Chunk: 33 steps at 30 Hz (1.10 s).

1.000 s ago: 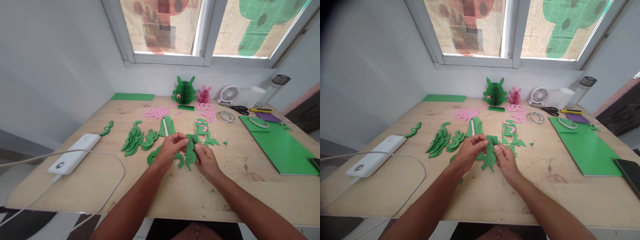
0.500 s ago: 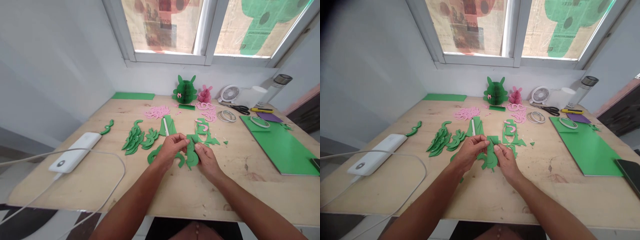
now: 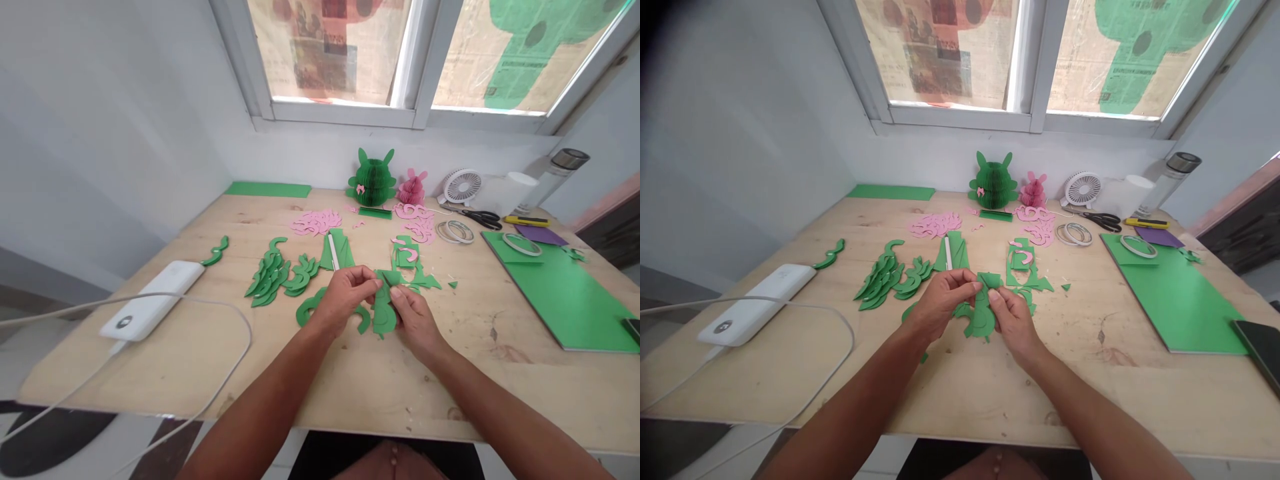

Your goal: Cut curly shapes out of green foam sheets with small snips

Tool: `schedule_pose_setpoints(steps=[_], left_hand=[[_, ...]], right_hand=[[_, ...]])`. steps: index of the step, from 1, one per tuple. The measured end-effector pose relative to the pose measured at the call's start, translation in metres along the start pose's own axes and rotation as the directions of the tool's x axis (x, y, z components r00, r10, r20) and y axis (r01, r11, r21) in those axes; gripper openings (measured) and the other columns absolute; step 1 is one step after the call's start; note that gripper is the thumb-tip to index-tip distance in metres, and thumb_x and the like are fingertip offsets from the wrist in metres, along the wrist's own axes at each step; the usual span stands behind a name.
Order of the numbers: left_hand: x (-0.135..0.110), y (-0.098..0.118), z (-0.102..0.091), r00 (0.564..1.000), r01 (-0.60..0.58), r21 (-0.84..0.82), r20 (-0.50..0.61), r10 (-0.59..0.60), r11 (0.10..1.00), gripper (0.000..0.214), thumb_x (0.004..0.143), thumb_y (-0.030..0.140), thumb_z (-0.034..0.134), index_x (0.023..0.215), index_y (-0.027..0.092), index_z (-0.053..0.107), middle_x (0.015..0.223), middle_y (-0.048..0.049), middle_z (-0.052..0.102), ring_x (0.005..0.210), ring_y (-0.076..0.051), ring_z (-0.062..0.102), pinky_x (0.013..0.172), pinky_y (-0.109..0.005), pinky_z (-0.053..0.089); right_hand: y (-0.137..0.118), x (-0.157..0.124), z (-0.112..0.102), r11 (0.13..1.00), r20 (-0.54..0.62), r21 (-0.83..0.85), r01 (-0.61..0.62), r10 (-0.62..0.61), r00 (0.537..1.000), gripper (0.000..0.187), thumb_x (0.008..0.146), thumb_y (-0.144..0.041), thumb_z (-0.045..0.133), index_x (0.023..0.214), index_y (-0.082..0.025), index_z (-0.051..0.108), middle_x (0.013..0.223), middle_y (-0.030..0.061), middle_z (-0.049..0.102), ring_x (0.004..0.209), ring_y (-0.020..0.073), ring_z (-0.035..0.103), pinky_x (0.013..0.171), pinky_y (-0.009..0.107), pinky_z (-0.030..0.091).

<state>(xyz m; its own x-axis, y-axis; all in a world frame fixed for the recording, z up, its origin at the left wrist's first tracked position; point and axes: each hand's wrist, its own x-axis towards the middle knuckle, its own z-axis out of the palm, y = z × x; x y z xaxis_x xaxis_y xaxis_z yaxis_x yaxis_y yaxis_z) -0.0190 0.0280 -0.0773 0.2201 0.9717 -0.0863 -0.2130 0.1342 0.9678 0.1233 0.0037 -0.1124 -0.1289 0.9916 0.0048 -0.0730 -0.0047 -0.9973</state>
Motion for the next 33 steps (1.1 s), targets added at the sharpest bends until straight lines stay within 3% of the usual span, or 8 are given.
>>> schedule_pose_setpoints(steps=[26,33], left_hand=[[0.0008,-0.0032,0.0003,1.0,-0.017,0.027,-0.009,0.017,0.999,0.018,0.067,0.03,0.067,0.06,0.016,0.058,0.05,0.0027,0.052,0.049,-0.009,0.048,0.055,-0.024,0.04],[0.0016,-0.0038,-0.0005,1.0,-0.018,0.048,-0.005,0.019,0.999,0.019,0.067,0.032,0.067,0.061,0.016,0.059,0.05,0.0026,0.052,0.048,-0.01,0.049,0.054,-0.024,0.041]], right_hand=[[0.0054,0.0002,0.0007,0.984,-0.032,0.149,-0.1,0.105,0.994,0.041,0.079,-0.055,0.06,0.064,-0.019,0.046,0.055,-0.0056,0.035,0.047,0.0076,0.028,0.041,0.02,0.024],[-0.0006,-0.0005,0.0018,0.968,-0.009,0.18,-0.175,0.18,0.984,0.044,0.077,-0.057,0.06,0.064,-0.019,0.043,0.054,-0.0071,0.028,0.046,0.0068,0.021,0.038,0.019,0.017]])
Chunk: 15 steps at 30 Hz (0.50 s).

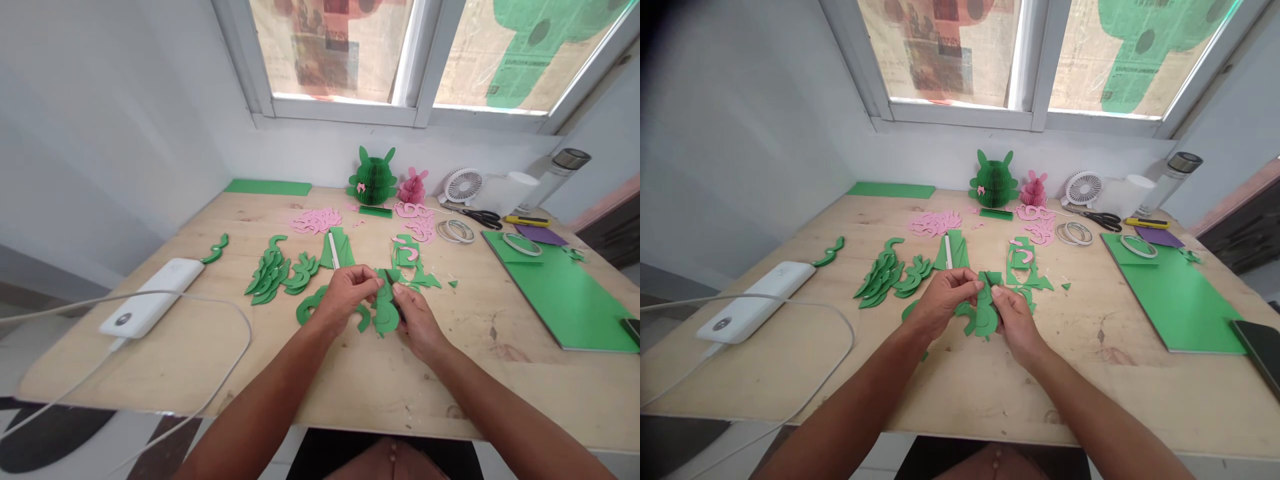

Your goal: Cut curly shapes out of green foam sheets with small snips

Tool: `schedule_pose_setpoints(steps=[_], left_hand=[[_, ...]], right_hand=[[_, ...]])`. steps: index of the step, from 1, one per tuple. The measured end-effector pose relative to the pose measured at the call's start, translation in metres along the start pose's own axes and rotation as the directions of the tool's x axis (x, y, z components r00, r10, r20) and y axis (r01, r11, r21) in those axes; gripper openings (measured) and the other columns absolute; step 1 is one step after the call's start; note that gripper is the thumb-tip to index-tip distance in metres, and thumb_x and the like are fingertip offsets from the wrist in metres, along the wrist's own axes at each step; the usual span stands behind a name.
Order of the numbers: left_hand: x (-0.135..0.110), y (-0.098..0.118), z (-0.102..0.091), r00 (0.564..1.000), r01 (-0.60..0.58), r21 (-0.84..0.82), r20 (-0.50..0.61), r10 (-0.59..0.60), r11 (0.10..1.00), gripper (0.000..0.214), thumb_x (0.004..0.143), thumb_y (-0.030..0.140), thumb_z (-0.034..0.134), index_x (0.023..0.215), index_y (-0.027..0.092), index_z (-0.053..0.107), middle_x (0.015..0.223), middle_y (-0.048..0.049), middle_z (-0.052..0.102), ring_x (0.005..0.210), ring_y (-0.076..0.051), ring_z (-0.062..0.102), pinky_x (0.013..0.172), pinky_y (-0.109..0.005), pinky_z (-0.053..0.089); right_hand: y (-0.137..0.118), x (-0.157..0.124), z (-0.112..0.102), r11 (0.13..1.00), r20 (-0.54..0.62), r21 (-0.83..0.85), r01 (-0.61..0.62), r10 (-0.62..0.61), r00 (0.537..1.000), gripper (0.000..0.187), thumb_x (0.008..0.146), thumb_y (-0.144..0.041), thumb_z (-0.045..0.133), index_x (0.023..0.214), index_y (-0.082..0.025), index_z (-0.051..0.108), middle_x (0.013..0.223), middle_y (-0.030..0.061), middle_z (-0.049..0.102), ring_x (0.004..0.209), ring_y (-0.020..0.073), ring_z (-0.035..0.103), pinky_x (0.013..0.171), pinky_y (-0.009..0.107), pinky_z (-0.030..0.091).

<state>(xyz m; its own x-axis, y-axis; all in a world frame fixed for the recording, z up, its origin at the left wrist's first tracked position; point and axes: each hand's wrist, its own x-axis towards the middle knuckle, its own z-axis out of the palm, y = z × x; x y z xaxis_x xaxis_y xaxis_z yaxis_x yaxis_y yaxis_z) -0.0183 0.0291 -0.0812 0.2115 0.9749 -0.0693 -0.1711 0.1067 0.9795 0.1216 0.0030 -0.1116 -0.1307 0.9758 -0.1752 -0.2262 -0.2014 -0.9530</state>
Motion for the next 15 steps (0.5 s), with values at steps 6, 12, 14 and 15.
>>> schedule_pose_setpoints(steps=[6,12,14,15], left_hand=[[-0.0021,0.0018,0.002,1.0,-0.016,0.024,-0.023,0.016,1.0,0.018,0.066,0.031,0.067,0.06,0.016,0.058,0.05,0.0028,0.052,0.049,-0.01,0.048,0.054,-0.024,0.04],[-0.0032,0.0019,0.0026,0.999,-0.02,0.033,-0.028,0.021,0.999,0.016,0.068,0.029,0.065,0.061,0.016,0.058,0.049,0.003,0.051,0.05,-0.01,0.047,0.055,-0.024,0.04],[-0.0033,0.002,0.0027,0.999,-0.017,0.033,-0.028,0.018,0.999,0.017,0.067,0.03,0.066,0.06,0.016,0.058,0.05,0.0029,0.052,0.05,-0.01,0.048,0.055,-0.024,0.04],[-0.0034,0.0022,0.0027,0.999,-0.015,0.032,-0.029,0.016,0.999,0.017,0.067,0.03,0.066,0.06,0.016,0.058,0.05,0.0029,0.052,0.05,-0.01,0.048,0.055,-0.024,0.04]], right_hand=[[0.0,0.0003,-0.0004,1.0,-0.005,-0.018,0.011,-0.011,1.0,0.047,0.076,-0.059,0.06,0.06,-0.02,0.038,0.052,-0.0076,0.027,0.044,0.0065,0.019,0.037,0.019,0.014],[0.001,0.0007,-0.0013,1.0,0.003,-0.011,0.012,-0.012,1.0,0.047,0.076,-0.057,0.06,0.06,-0.02,0.037,0.052,-0.0076,0.027,0.045,0.0066,0.02,0.037,0.019,0.015],[0.0005,0.0004,-0.0011,1.0,-0.003,-0.016,0.01,-0.01,1.0,0.047,0.076,-0.057,0.061,0.06,-0.02,0.037,0.052,-0.0076,0.027,0.045,0.0066,0.02,0.037,0.019,0.016],[0.0003,0.0003,-0.0011,1.0,-0.005,-0.018,0.01,-0.01,1.0,0.047,0.075,-0.057,0.061,0.06,-0.02,0.037,0.052,-0.0076,0.027,0.045,0.0066,0.021,0.037,0.019,0.016]])
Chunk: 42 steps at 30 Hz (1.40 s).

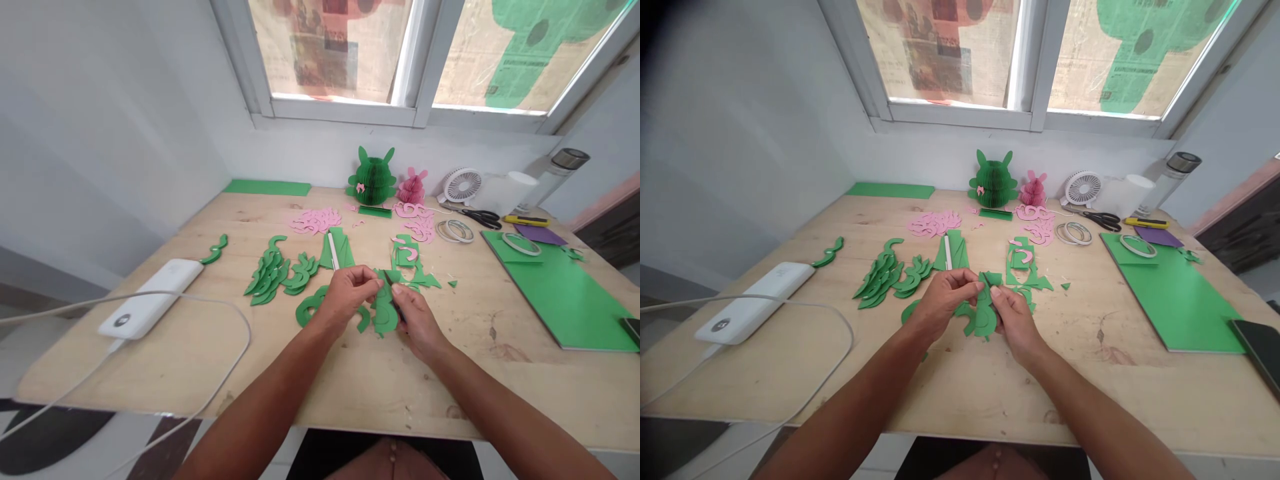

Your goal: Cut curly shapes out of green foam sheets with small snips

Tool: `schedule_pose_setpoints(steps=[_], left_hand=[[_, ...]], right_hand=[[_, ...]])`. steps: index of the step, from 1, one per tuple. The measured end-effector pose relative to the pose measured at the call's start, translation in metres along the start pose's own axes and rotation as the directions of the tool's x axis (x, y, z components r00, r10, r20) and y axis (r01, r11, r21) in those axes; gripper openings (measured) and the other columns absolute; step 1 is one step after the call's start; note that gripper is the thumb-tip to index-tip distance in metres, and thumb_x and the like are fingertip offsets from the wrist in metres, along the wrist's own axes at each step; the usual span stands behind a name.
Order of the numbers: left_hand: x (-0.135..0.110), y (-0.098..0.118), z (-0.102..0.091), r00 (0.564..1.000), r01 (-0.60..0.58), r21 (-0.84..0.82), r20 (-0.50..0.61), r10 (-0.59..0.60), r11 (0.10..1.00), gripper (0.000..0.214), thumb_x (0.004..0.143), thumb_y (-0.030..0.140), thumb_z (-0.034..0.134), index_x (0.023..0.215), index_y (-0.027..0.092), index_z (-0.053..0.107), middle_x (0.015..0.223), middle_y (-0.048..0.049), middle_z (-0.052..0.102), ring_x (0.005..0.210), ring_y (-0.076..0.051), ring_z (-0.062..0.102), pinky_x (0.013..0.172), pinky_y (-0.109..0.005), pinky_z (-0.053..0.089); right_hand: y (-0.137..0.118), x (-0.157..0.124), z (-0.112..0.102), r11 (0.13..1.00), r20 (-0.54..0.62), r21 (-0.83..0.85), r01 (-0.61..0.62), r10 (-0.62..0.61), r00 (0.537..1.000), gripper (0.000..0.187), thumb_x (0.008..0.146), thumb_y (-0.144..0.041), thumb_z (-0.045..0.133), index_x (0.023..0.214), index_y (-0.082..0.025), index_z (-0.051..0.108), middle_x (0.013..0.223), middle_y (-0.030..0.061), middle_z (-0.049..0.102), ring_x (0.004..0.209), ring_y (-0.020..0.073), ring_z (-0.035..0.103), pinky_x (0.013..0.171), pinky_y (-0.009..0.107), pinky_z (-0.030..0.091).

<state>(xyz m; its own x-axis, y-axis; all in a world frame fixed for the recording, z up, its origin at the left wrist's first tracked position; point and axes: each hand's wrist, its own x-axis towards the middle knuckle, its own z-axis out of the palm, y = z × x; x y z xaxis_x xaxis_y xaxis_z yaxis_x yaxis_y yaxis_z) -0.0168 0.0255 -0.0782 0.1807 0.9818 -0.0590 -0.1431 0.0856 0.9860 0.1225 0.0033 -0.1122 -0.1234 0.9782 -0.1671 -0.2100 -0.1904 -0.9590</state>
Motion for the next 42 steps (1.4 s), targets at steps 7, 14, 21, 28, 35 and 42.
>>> schedule_pose_setpoints(steps=[7,14,21,28,35,42], left_hand=[[0.0,0.001,0.0,1.0,0.001,-0.013,0.005,-0.001,1.0,0.018,0.066,0.03,0.067,0.059,0.016,0.058,0.049,0.0031,0.052,0.049,-0.009,0.048,0.053,-0.023,0.038],[0.002,-0.003,0.002,1.0,0.023,-0.043,-0.012,-0.024,0.999,0.018,0.065,0.03,0.068,0.058,0.016,0.059,0.05,0.0025,0.053,0.047,-0.009,0.048,0.052,-0.023,0.039],[0.003,-0.006,0.003,1.0,0.022,-0.057,-0.016,-0.023,0.998,0.018,0.065,0.03,0.067,0.057,0.016,0.059,0.047,0.0033,0.052,0.046,-0.008,0.046,0.05,-0.023,0.037],[0.001,-0.005,0.007,0.999,0.03,-0.079,-0.041,-0.034,0.996,0.019,0.065,0.032,0.069,0.058,0.016,0.059,0.048,0.0038,0.051,0.046,-0.008,0.046,0.051,-0.023,0.037],[-0.001,-0.003,0.01,0.997,0.042,-0.09,-0.068,-0.048,0.995,0.026,0.063,0.037,0.071,0.056,0.017,0.058,0.047,0.0035,0.05,0.046,-0.008,0.045,0.051,-0.023,0.037],[-0.001,-0.004,0.011,0.996,0.026,-0.087,-0.079,-0.033,0.996,0.025,0.064,0.036,0.07,0.056,0.017,0.058,0.048,0.0033,0.051,0.047,-0.009,0.046,0.052,-0.023,0.038]], right_hand=[[-0.001,-0.001,0.001,1.0,-0.005,0.015,-0.008,0.008,1.0,0.044,0.075,-0.056,0.062,0.062,-0.02,0.041,0.054,-0.0071,0.029,0.047,0.0075,0.023,0.038,0.019,0.021],[-0.001,0.0,0.001,1.0,-0.006,0.025,-0.009,0.009,1.0,0.043,0.074,-0.058,0.062,0.063,-0.019,0.049,0.054,-0.0047,0.037,0.048,0.0096,0.03,0.042,0.022,0.027],[0.0,0.001,0.0,0.998,0.023,0.038,0.05,-0.051,0.998,0.041,0.079,-0.055,0.059,0.063,-0.018,0.053,0.053,-0.0036,0.042,0.048,0.0105,0.032,0.044,0.024,0.027],[0.002,0.003,0.001,0.992,0.032,0.062,0.112,-0.114,0.993,0.038,0.081,-0.052,0.058,0.066,-0.017,0.059,0.06,-0.0003,0.052,0.053,0.0131,0.041,0.05,0.026,0.034],[0.001,0.002,0.001,0.993,0.015,0.044,0.107,-0.108,0.994,0.037,0.082,-0.051,0.058,0.068,-0.017,0.062,0.063,0.0013,0.057,0.057,0.0145,0.047,0.055,0.027,0.039],[0.0,0.002,0.001,0.994,0.015,0.035,0.101,-0.101,0.995,0.039,0.08,-0.054,0.058,0.066,-0.017,0.062,0.062,0.0012,0.057,0.057,0.0151,0.048,0.055,0.028,0.041]])
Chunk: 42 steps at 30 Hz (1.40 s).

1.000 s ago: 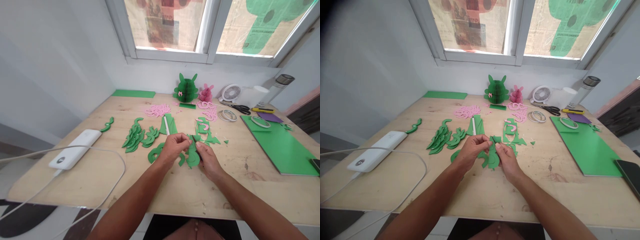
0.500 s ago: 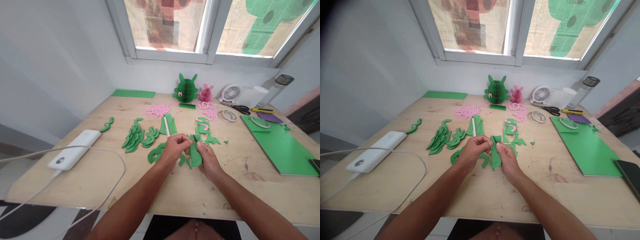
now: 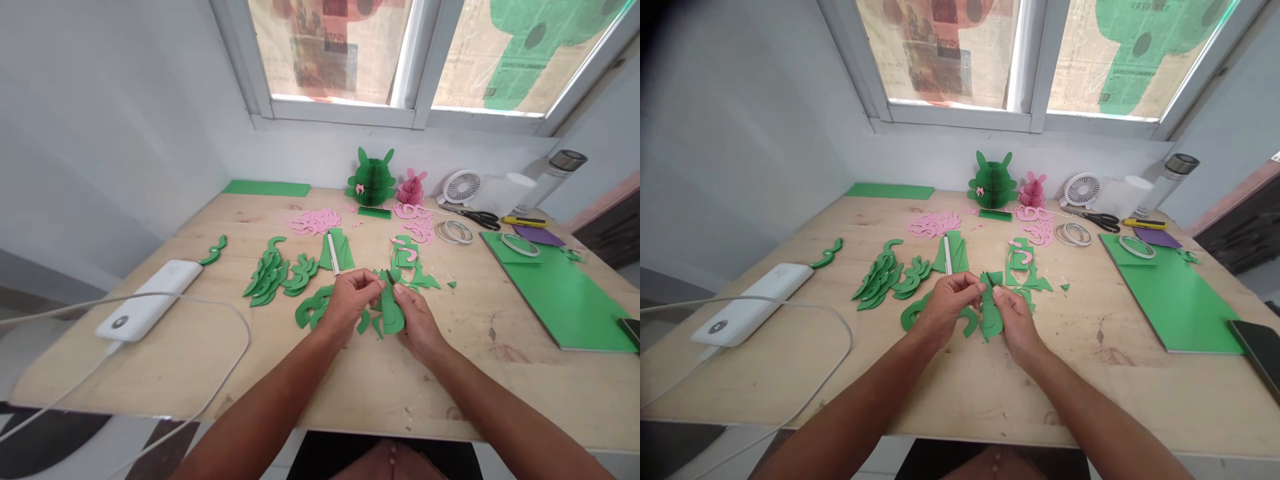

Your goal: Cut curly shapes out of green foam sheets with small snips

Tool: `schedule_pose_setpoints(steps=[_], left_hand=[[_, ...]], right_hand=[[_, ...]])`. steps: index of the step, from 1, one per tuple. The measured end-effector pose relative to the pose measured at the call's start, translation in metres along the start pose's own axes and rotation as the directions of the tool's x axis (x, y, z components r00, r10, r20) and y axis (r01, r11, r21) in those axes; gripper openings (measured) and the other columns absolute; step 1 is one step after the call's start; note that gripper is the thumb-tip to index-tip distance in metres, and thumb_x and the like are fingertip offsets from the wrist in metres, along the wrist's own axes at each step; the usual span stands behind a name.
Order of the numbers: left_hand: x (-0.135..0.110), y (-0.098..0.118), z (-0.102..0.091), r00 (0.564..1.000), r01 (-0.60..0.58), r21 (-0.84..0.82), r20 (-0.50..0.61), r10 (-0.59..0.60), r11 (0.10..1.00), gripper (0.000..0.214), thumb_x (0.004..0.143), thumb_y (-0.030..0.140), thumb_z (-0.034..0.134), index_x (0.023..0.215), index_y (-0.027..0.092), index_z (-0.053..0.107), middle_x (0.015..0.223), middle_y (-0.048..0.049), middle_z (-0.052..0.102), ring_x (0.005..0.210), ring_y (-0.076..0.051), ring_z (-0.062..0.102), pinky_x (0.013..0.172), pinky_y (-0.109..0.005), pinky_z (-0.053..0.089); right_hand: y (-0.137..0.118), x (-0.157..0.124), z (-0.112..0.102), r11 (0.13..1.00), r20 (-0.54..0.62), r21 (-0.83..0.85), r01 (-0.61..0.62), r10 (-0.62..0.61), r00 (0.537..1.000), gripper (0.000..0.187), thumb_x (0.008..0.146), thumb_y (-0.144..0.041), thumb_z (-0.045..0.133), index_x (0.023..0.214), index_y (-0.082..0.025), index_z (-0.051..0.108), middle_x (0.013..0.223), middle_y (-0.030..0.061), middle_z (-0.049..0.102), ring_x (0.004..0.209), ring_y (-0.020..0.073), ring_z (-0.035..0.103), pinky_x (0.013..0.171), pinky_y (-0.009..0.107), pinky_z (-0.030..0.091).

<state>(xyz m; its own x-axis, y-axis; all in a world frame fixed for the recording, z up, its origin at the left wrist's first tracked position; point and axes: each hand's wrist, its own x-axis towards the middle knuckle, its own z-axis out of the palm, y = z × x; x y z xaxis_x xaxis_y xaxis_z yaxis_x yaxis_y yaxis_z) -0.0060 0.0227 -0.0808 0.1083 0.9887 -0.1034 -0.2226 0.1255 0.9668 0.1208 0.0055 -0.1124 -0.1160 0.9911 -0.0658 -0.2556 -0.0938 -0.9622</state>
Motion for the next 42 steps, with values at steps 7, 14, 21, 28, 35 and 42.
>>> schedule_pose_setpoints(steps=[7,14,21,28,35,42], left_hand=[[0.0015,-0.0014,-0.0011,1.0,-0.024,-0.009,-0.009,0.024,1.0,0.018,0.065,0.031,0.069,0.059,0.017,0.059,0.047,0.0033,0.051,0.047,-0.009,0.045,0.05,-0.022,0.038],[0.0021,-0.0027,-0.0012,0.999,-0.039,-0.008,-0.027,0.039,0.999,0.017,0.064,0.03,0.069,0.06,0.017,0.059,0.048,0.0037,0.052,0.047,-0.009,0.046,0.05,-0.022,0.039],[0.0016,-0.004,-0.0002,0.999,-0.027,-0.038,-0.018,0.026,0.999,0.016,0.065,0.028,0.068,0.059,0.017,0.059,0.049,0.0031,0.055,0.047,-0.009,0.048,0.052,-0.022,0.039],[0.0012,-0.0055,0.0009,0.999,-0.033,-0.062,-0.025,0.032,0.998,0.015,0.066,0.027,0.067,0.059,0.017,0.058,0.05,0.0028,0.055,0.048,-0.009,0.047,0.052,-0.022,0.039],[0.0015,-0.0063,0.0009,0.999,-0.034,-0.062,-0.025,0.032,0.998,0.015,0.065,0.027,0.067,0.059,0.017,0.058,0.049,0.0027,0.054,0.048,-0.009,0.047,0.052,-0.023,0.039],[0.0019,-0.008,0.0002,0.999,-0.034,-0.073,-0.02,0.032,0.997,0.015,0.066,0.027,0.067,0.059,0.017,0.059,0.049,0.0033,0.054,0.048,-0.008,0.047,0.052,-0.022,0.039]], right_hand=[[0.0,-0.0017,-0.0008,0.998,-0.008,-0.005,-0.061,0.061,0.998,0.041,0.079,-0.056,0.059,0.065,-0.018,0.057,0.055,-0.0024,0.047,0.048,0.0112,0.037,0.044,0.024,0.031],[-0.0002,-0.0017,-0.0009,0.998,-0.001,-0.02,-0.054,0.054,0.999,0.041,0.08,-0.056,0.057,0.064,-0.018,0.057,0.051,-0.0037,0.042,0.049,0.0119,0.037,0.047,0.025,0.034],[0.0005,-0.0004,-0.0004,0.999,0.009,-0.013,0.038,-0.038,0.999,0.037,0.083,-0.051,0.056,0.067,-0.018,0.061,0.066,0.0017,0.056,0.063,0.0158,0.05,0.061,0.028,0.042],[0.0003,-0.0003,0.0,1.0,-0.002,0.018,0.016,-0.016,1.0,0.036,0.083,-0.05,0.057,0.069,-0.018,0.062,0.068,0.0028,0.06,0.065,0.0168,0.054,0.062,0.029,0.045],[-0.0008,-0.0008,0.0006,0.999,0.012,0.033,0.017,-0.017,1.0,0.034,0.085,-0.047,0.056,0.07,-0.018,0.062,0.069,0.0022,0.06,0.065,0.0161,0.054,0.066,0.029,0.045],[-0.0008,-0.0001,0.0006,0.999,-0.009,0.053,0.003,-0.002,1.0,0.035,0.083,-0.048,0.059,0.066,-0.017,0.06,0.066,0.0016,0.059,0.062,0.0144,0.051,0.062,0.027,0.042]])
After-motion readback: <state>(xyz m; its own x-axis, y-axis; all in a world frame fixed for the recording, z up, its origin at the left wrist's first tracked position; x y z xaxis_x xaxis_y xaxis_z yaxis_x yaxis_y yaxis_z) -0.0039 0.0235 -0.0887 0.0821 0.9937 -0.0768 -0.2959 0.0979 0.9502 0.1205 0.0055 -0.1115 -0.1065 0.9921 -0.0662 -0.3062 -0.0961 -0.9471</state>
